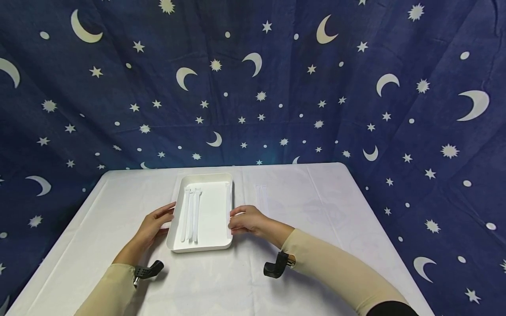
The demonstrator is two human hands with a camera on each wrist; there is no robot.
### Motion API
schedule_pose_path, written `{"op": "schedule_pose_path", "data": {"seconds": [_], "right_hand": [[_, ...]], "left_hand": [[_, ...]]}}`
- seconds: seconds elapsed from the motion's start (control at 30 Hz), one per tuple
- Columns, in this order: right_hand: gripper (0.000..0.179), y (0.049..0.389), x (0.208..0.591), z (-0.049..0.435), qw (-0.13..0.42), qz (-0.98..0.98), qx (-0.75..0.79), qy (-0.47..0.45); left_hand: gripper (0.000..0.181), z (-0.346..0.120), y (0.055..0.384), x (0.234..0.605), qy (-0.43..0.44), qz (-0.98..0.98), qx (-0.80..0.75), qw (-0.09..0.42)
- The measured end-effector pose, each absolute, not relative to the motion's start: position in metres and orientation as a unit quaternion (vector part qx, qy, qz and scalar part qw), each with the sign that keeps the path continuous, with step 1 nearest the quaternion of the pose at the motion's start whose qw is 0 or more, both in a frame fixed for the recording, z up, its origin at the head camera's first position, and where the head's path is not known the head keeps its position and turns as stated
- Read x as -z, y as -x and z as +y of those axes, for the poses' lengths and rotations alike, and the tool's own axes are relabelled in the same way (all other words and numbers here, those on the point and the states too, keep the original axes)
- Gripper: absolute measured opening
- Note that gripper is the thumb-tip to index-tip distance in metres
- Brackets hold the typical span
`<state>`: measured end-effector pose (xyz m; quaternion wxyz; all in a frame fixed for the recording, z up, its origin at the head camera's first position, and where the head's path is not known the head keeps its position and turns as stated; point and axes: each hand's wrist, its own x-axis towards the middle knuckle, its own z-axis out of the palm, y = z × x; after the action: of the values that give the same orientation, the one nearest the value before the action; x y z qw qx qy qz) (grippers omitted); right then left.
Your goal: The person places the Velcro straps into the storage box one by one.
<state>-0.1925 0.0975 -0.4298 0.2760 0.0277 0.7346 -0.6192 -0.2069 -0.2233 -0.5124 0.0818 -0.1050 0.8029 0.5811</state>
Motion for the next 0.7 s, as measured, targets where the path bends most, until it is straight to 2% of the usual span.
{"op": "schedule_pose_path", "data": {"seconds": [0.7], "right_hand": [[0.049,0.202,0.449,0.070,0.272,0.730,0.627,-0.024]], "left_hand": [[0.059,-0.223,0.208,0.514,0.097,0.808,-0.576,0.076]]}}
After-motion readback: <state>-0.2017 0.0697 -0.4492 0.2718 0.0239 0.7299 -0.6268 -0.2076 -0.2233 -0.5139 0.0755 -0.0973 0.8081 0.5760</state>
